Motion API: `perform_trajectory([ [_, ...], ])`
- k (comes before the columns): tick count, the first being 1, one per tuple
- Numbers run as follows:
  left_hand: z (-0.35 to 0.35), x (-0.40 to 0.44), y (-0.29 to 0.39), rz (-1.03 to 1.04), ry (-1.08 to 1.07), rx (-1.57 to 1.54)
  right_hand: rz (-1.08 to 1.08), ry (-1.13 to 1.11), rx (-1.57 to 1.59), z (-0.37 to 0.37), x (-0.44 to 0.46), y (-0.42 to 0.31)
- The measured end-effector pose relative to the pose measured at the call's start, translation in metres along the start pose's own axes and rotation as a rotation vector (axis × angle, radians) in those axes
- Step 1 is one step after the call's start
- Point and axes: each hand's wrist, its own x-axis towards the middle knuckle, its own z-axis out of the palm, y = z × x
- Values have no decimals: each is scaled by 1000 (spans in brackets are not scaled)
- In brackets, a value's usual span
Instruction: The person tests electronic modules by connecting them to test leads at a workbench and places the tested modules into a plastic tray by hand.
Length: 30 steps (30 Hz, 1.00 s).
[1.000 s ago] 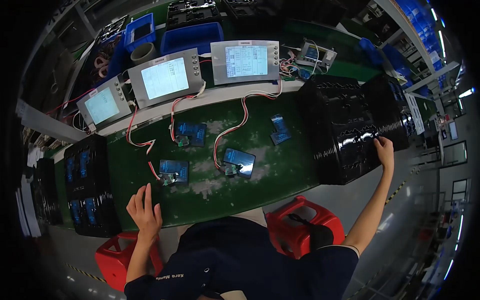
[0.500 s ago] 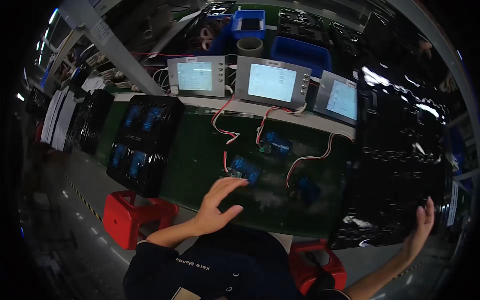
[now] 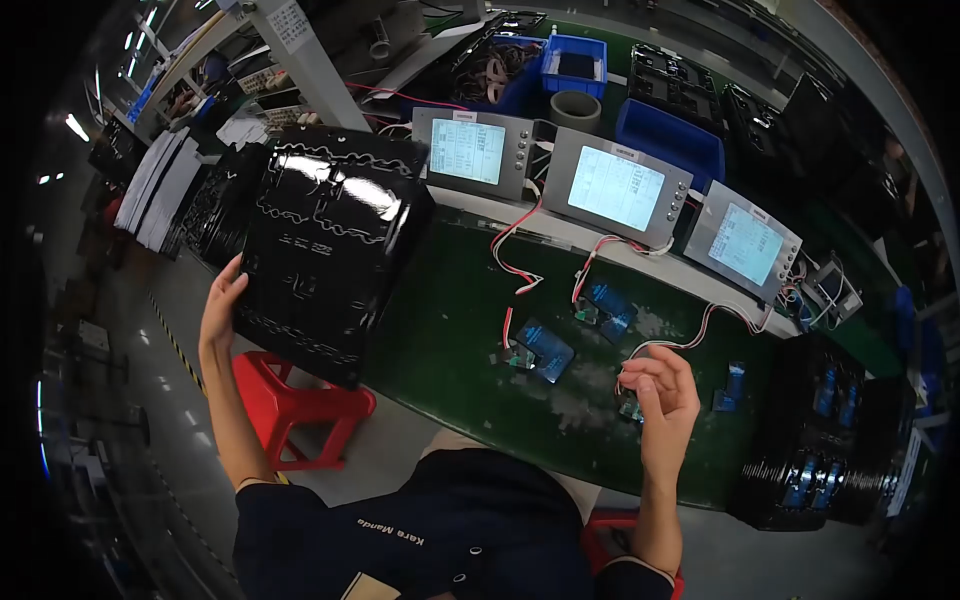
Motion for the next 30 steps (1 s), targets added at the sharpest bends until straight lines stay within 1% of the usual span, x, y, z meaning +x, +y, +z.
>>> perform_trajectory([
  [2, -41, 20, 0, -100, -36, 64, 35, -15, 9, 3, -1, 4],
  [3, -57, 32, -6, -99, -36, 67, 70, -28, 17, 6, -2, 5],
  [5, -75, 52, -21, -223, 45, 358, 87, -34, 16, 11, -3, 4],
  [6, -77, 60, -28, -129, 42, 653, 71, -59, 13, 11, -2, 3],
  [7, -56, 61, -32, 62, 170, 874, 56, -82, 9, 11, -2, 1],
  [9, -2, 50, -29, 378, 199, 1107, -13, -76, -194, 7, 1, -12],
  [10, 25, 43, -29, 379, 95, 1041, -141, -36, -366, 11, 4, -27],
  [11, 53, 33, -32, 364, 30, 1248, -410, -101, -648, 13, 11, -51],
  [12, 80, 23, -31, 305, -69, 1288, -628, -110, -836, 20, 16, -74],
  [13, 101, 15, -35, 290, -133, 1320, -822, -132, -978, 31, 20, -99],
  [14, 113, 11, -44, 333, -138, 1380, -952, -227, -1101, 44, 21, -123],
  [16, 122, 9, -49, 359, -156, 1369, -1055, -438, -1175, 58, 12, -145],
  [17, 127, 8, -51, 386, -146, 1357, -1074, -539, -1156, 60, 4, -148],
  [18, 130, 11, -66, 405, -82, 1417, -1068, -604, -1122, 60, -3, -146],
  [20, 137, 1, -53, 383, -186, 1346, -1025, -679, -1056, 55, -18, -129],
  [22, 141, -3, -57, 404, -144, 1409, -998, -699, -1022, 48, -30, -119],
  [23, 142, -4, -55, 372, -155, 1401, -984, -709, -1005, 46, -33, -115],
  [30, 142, -4, -55, 382, -132, 1355, -901, -720, -961, 34, -44, -103],
])
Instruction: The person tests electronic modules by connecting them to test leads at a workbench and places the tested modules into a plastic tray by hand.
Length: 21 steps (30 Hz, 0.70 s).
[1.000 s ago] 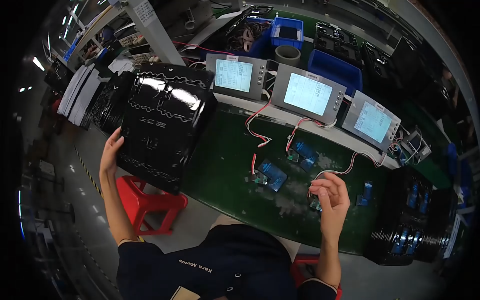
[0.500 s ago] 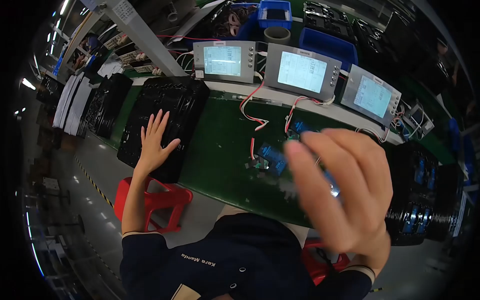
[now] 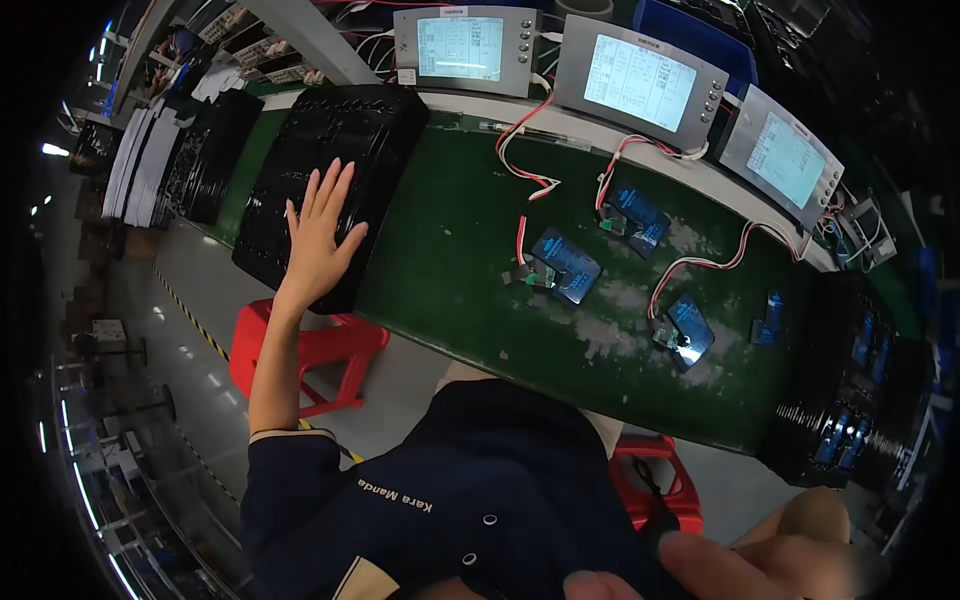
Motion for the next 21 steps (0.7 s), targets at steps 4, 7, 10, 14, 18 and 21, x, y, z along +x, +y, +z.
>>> perform_trajectory([
  [4, 2, 3, 4, 11, 4, -20, 37, 9, 9, -3, -11, -3],
  [7, 2, 2, 2, -3, 13, -12, 45, 16, 21, -2, -18, -8],
  [10, 4, 2, -1, 52, 42, 19, 63, 21, 32, -4, -24, -12],
  [14, 7, 2, -3, 51, 38, 27, 75, 21, 47, -5, -27, -15],
  [18, 5, 1, -4, 60, 64, 15, 74, 11, 49, -6, -28, -16],
  [21, 5, 3, -3, 47, 57, -17, 81, 10, 46, -5, -29, -15],
])
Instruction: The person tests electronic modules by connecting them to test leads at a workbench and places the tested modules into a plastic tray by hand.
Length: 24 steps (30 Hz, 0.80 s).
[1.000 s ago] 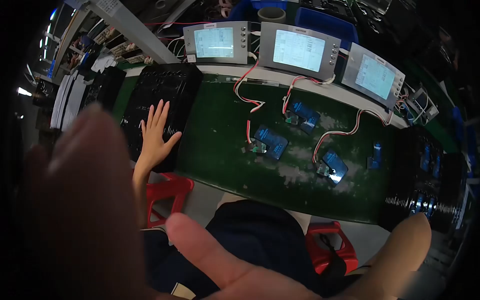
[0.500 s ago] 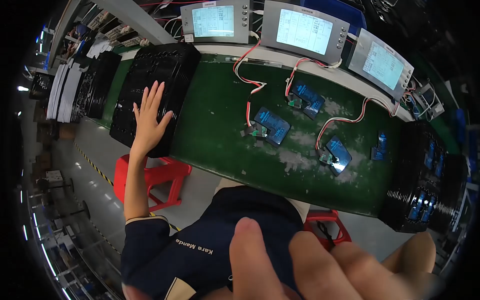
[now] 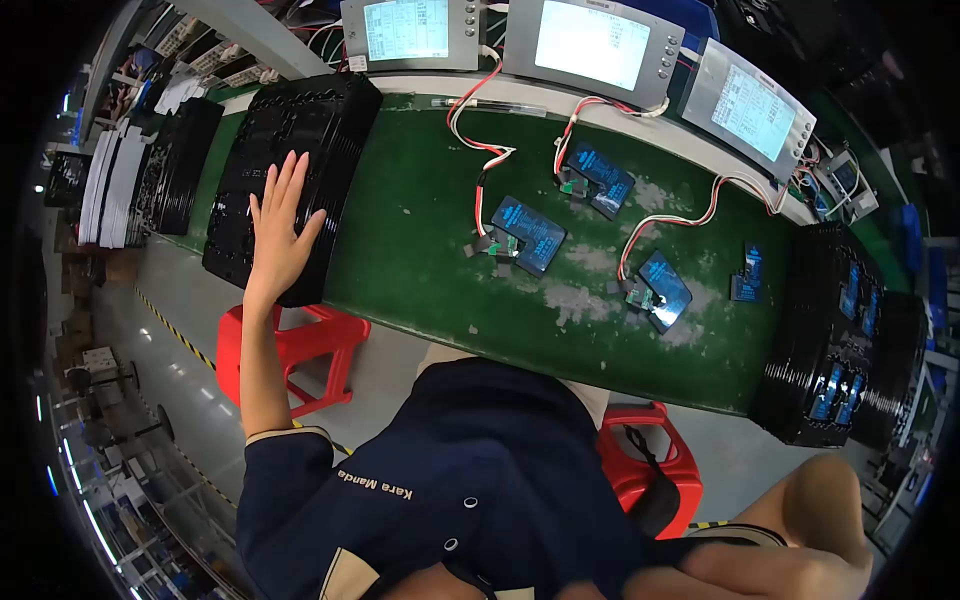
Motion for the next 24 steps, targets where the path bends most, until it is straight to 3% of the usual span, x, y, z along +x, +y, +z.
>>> perform_trajectory([
  [24, -1, 1, 0, 29, -4, -5, 53, 21, 36, -5, -18, -7],
])
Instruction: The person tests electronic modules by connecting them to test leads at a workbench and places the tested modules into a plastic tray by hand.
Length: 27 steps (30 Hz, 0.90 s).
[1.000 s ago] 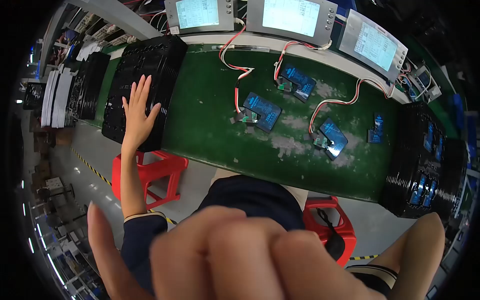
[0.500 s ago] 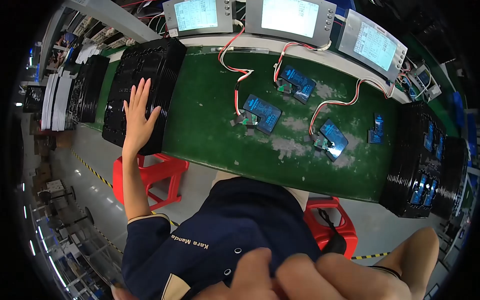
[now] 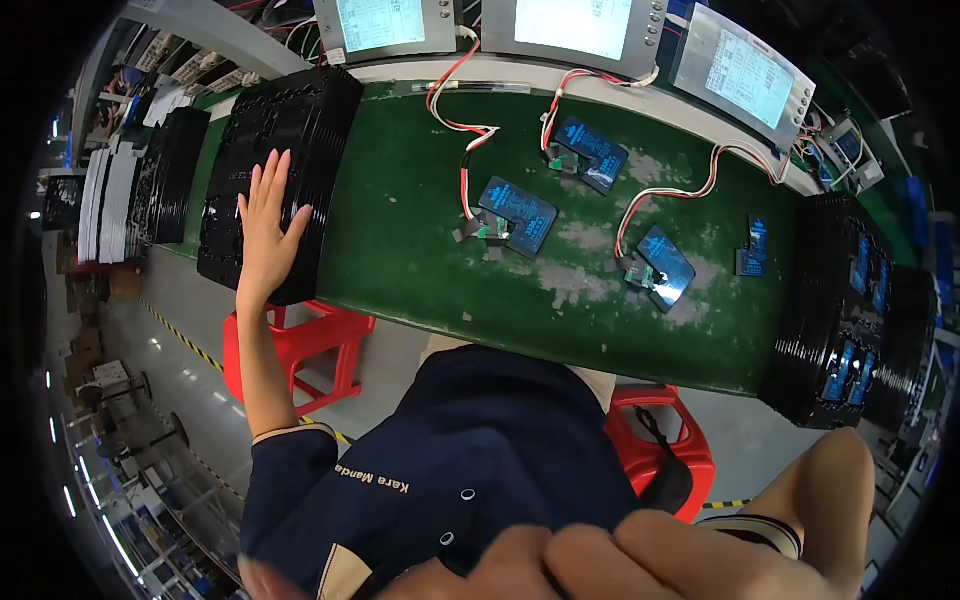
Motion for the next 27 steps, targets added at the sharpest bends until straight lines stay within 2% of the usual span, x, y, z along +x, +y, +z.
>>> perform_trajectory([
  [27, -1, 0, -1, -27, -12, -7, -1, 11, 14, -6, -12, -2],
])
